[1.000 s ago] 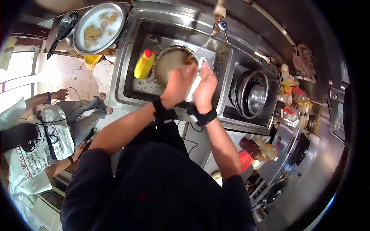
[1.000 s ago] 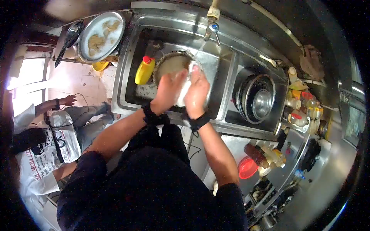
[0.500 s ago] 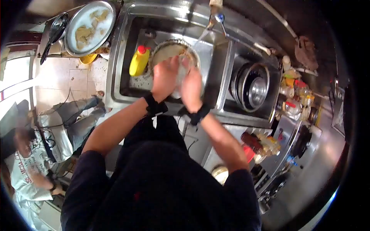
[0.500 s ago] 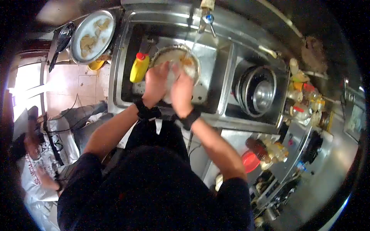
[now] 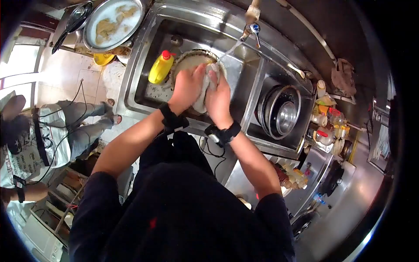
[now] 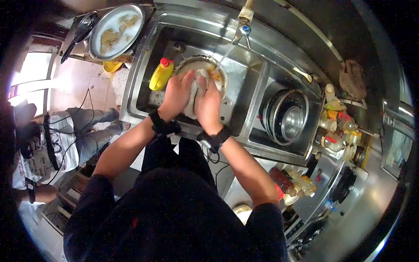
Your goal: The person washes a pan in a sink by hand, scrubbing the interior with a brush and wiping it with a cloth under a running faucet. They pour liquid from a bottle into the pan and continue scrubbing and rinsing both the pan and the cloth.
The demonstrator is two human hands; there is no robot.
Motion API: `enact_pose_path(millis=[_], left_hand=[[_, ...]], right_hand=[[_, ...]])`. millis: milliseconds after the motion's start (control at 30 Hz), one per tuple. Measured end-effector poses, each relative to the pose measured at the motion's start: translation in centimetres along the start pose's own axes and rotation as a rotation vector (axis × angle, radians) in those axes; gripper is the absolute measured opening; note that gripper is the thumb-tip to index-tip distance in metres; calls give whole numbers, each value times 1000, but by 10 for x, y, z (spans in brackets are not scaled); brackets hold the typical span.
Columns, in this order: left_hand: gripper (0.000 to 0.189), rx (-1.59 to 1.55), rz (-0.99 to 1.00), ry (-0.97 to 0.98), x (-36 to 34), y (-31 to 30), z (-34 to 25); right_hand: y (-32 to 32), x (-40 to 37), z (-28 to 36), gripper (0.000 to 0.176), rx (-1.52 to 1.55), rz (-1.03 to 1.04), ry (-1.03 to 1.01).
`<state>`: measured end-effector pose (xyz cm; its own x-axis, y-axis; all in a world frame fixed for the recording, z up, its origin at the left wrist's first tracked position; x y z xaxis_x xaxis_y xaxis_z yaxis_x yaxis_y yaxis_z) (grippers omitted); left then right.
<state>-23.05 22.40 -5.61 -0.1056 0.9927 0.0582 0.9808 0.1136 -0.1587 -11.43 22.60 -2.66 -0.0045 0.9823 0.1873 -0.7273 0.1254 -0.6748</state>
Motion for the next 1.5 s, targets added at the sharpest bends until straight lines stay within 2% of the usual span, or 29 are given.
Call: enact_pose_path(millis=[33,67,133,200,300,333,367,400,467,500,533,567,600,633,667,700,733,767,800,867,933,1067,1100,1167,1200,1267,1333,1467,1500], left_hand=[[31,-282,-78,-181,-1,-5,3],[36,-566,-152,-349,1,-8,5],[32,-480,-155,-339,1,-21,-2],[27,-525,-84,-226,-7,-29,-6],[30,-560,46,-219,-13,-29,-14],[34,-610,134,-206,-15,-24,-18],[40,-600,240,-324,-21,-23,-16],[40,-605,242,-319,-24,-21,-18],[42,-962,323,-642,-37,-1,-12],[41,-1063,237,-624,-36,6,-15],[41,-1068,245,-628,-36,9,-17],[41,-1111,138,-571,-32,6,-18],[42,-1151,33,-517,-29,1,-22],[33,-1261,-72,-544,-23,0,-26],[33,-1262,-62,-543,-17,-3,-24],[28,-1013,-53,-489,-12,-11,-19],[24,-765,-42,-434,-11,-17,-19],[19,-512,-41,-277,-8,-22,-24],[19,-510,-32,-275,-8,-21,-27],[20,-358,-112,80,-11,-24,-49],[18,-372,-143,75,-10,-29,-59],[15,-253,-204,95,-6,-38,-63],[16,-294,-187,39,-7,-39,-62],[22,-360,-204,-93,-7,-41,-62],[22,-357,-204,-86,-8,-42,-62],[23,-328,-212,-215,-9,-41,-52],[25,-332,-236,-187,-16,-36,-50],[28,-374,-344,-198,-16,-29,-41],[28,-344,-288,-270,-16,-26,-36]], right_hand=[[2,4,-9,39,-16,118,60],[-5,6,-13,39,-11,111,50],[-21,20,-11,36,364,125,176],[-14,19,-27,40,697,62,376],[-24,16,-7,38,1180,63,650],[-26,16,-11,38,1209,32,696],[-25,18,-13,38,1258,31,661],[-28,22,-4,38,1305,27,629],[-38,17,13,36,1250,-36,638],[-39,12,29,34,1306,-8,676],[-37,9,37,33,1363,16,714],[-29,7,22,29,1339,8,591],[-30,6,10,27,1003,63,310],[-33,5,14,26,753,54,195],[-34,5,21,26,504,47,79],[-37,-1,34,26,458,161,199],[-40,-2,46,30,324,70,128],[-41,-4,58,31,319,31,150],[-43,-7,69,32,316,-8,170],[-41,-13,68,31,286,-16,177],[-43,-17,79,30,-55,-80,176],[-44,-26,87,29,-160,-163,118],[-38,-28,75,24,-25,-157,216],[-39,-24,59,25,15,-120,296],[-39,-20,48,25,54,-88,368],[-42,-10,41,18,-104,-205,257],[-38,-11,54,17,-253,-255,144],[-11,-44,46,21,-20,-152,248],[-11,-49,47,21,-40,-128,236]])
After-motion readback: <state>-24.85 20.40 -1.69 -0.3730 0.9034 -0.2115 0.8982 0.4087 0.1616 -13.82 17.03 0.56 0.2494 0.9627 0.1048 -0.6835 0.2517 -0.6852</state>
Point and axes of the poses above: each hand's wrist, its own x-axis towards the middle knuckle, its own y-axis out of the palm, z = x × y, the point moved 5 cm from there along x, towards the middle knuckle, and after that the axes turned 15 degrees about -x, right-handed, at the moved point
